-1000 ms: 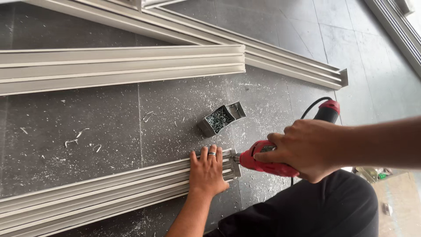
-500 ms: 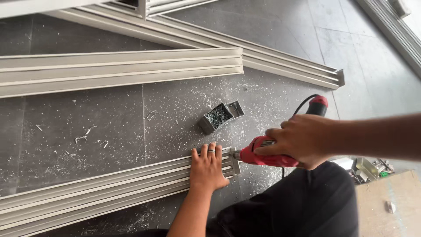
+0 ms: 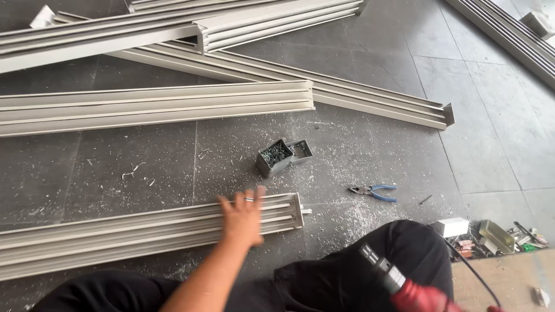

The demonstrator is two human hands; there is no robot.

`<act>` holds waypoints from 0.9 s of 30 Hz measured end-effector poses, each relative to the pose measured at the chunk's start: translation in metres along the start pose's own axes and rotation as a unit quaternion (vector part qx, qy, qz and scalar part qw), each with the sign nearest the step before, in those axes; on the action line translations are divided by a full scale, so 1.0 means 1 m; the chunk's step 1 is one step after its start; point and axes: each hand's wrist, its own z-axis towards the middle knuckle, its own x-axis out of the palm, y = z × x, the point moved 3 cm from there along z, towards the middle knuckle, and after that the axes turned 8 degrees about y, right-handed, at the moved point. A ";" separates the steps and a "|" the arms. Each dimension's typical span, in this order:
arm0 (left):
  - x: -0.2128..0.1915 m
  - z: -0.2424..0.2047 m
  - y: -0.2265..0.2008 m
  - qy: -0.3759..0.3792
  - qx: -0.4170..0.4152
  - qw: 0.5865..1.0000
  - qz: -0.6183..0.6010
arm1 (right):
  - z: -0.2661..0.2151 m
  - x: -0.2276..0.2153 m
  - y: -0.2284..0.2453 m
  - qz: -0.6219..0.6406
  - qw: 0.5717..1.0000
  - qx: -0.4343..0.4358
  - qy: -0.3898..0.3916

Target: The person sits on the floor and assembles metal profiles by inserting small metal brackets into the grooves of the profiles. They use a red power drill to drive screws into the brackets, securing them to the profiles. The person repeats this process for multiple profiles, handling the tools and components with both hands.

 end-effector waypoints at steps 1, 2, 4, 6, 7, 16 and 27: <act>0.009 -0.006 0.013 0.021 -0.045 0.999 0.016 | -0.005 0.018 -0.016 0.020 0.999 0.030 -0.006; 0.019 -0.013 0.031 0.041 -0.088 0.995 0.035 | -0.009 0.030 -0.024 0.040 0.997 0.057 -0.013; 0.033 -0.019 0.073 0.016 -0.215 0.976 0.039 | -0.015 0.059 -0.046 0.073 0.993 0.094 -0.025; 0.052 -0.019 0.104 0.052 -0.258 0.965 0.003 | -0.007 0.068 -0.044 0.093 0.989 0.107 -0.043; 0.064 -0.023 0.122 0.070 -0.284 0.956 -0.016 | -0.001 0.065 -0.035 0.097 0.988 0.104 -0.053; 0.013 -0.064 0.108 0.042 -0.219 0.974 0.048 | 0.003 -0.112 0.158 0.120 0.945 -0.159 -0.259; -0.233 -0.236 0.173 -0.561 -0.044 0.789 -0.248 | 0.067 -0.193 0.322 0.137 0.940 -0.303 -0.075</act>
